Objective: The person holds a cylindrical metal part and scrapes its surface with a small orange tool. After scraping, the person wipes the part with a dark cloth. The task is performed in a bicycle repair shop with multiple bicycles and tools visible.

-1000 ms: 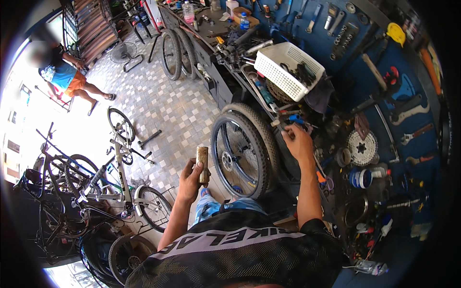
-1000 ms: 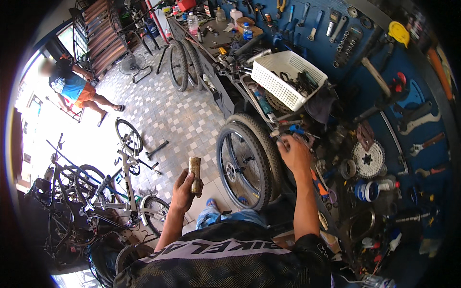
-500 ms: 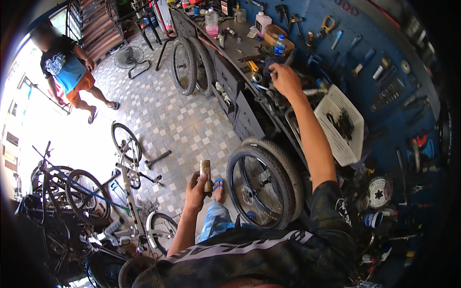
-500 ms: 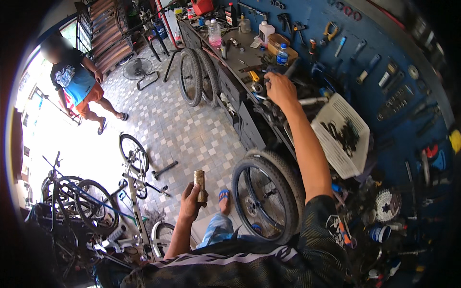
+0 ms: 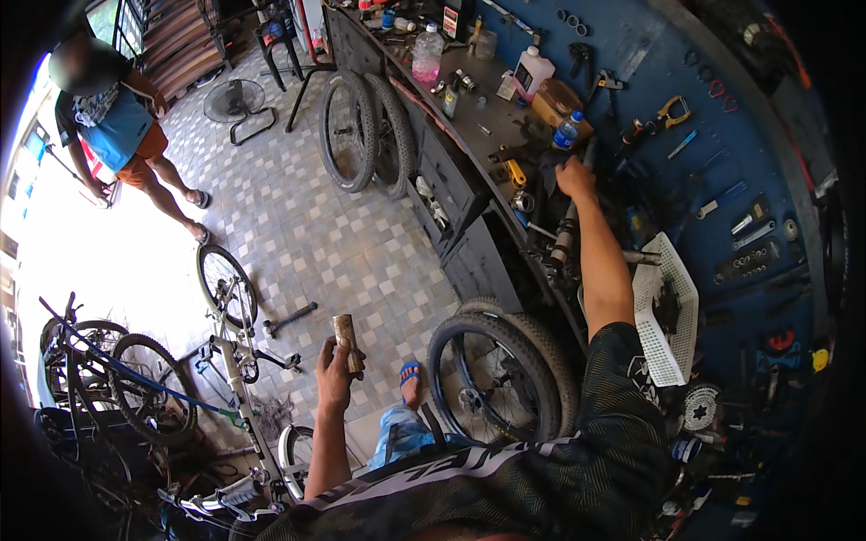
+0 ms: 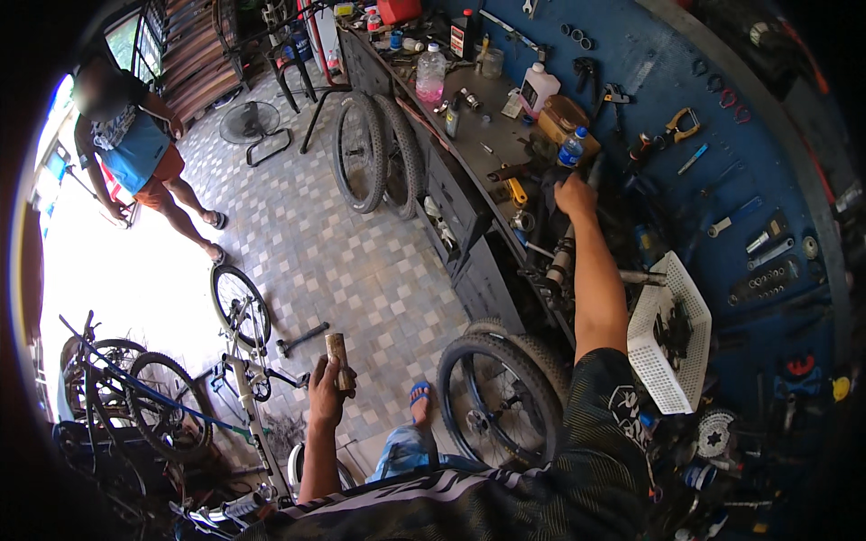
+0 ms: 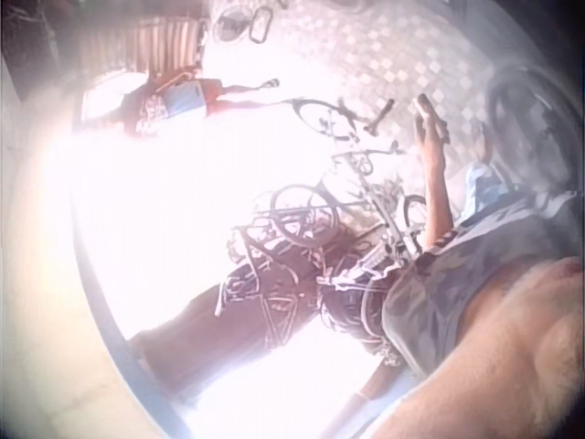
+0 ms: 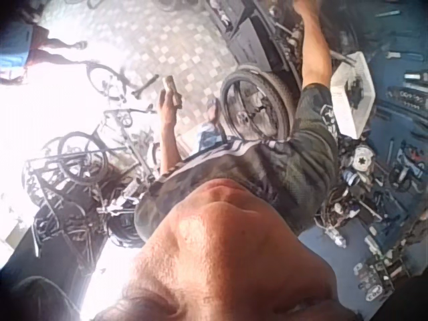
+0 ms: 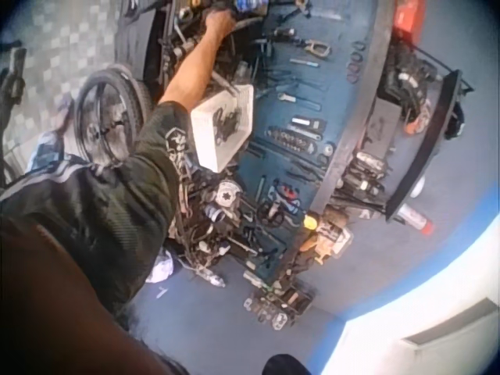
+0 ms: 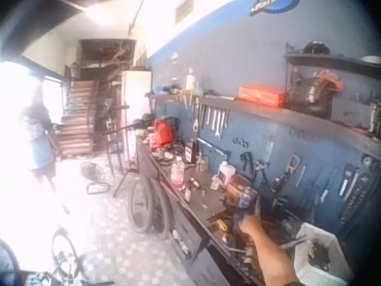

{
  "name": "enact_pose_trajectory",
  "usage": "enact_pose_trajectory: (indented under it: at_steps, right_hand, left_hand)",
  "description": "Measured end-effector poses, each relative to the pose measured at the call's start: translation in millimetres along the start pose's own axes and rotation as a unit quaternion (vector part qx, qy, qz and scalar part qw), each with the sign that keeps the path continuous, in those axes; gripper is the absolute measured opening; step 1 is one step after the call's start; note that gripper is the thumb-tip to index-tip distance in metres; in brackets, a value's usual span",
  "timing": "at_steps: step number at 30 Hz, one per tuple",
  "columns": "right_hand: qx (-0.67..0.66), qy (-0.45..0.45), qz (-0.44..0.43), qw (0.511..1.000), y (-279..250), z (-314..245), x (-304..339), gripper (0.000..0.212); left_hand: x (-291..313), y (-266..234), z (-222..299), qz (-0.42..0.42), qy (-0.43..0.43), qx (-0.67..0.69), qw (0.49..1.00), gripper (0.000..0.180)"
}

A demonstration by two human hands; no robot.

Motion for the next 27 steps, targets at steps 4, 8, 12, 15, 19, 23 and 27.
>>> enact_pose_trajectory:
  at_steps: [4, 8, 12, 15, 19, 23, 27]
  right_hand:
    - [-0.287, 0.040, 0.213, 0.933, -98, 42, -46, 0.045]
    - [-0.568, 0.003, 0.174, 0.804, -201, -11, -43, 0.042]
    - [-0.536, -0.257, 0.045, 0.803, -312, -124, 60, 0.036]
    - [-0.310, -0.361, -0.067, 0.877, -322, -151, 148, 0.034]
    - [-0.237, -0.379, -0.044, 0.893, -336, -160, 292, 0.034]
    - [-0.449, -0.412, -0.191, 0.769, -236, -154, 388, 0.028]
    - [-0.564, -0.306, -0.398, 0.656, -176, -152, 486, 0.025]
  left_hand:
    - [-16, 25, 21, -0.055, 0.022, 0.033, 0.998, 0.037]
    - [-1, 46, 51, -0.107, 0.089, 0.082, 0.987, 0.039]
    - [38, 64, 71, -0.159, 0.124, 0.141, 0.969, 0.045]
    - [76, 80, 57, -0.184, 0.073, 0.235, 0.952, 0.049]
    - [150, 88, 37, -0.168, 0.114, 0.249, 0.947, 0.052]
    - [222, 83, 0, -0.127, 0.237, 0.093, 0.959, 0.057]
    - [271, 77, -13, -0.118, 0.332, -0.123, 0.928, 0.058]
Point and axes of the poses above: each hand's wrist, its own x-axis away from the middle knuckle, its own y-axis out of the palm, z = x × y, the point moved 8 cm from there along -x, towards the middle knuckle, and after that the axes turned 3 degrees about z, right-handed, at the moved point
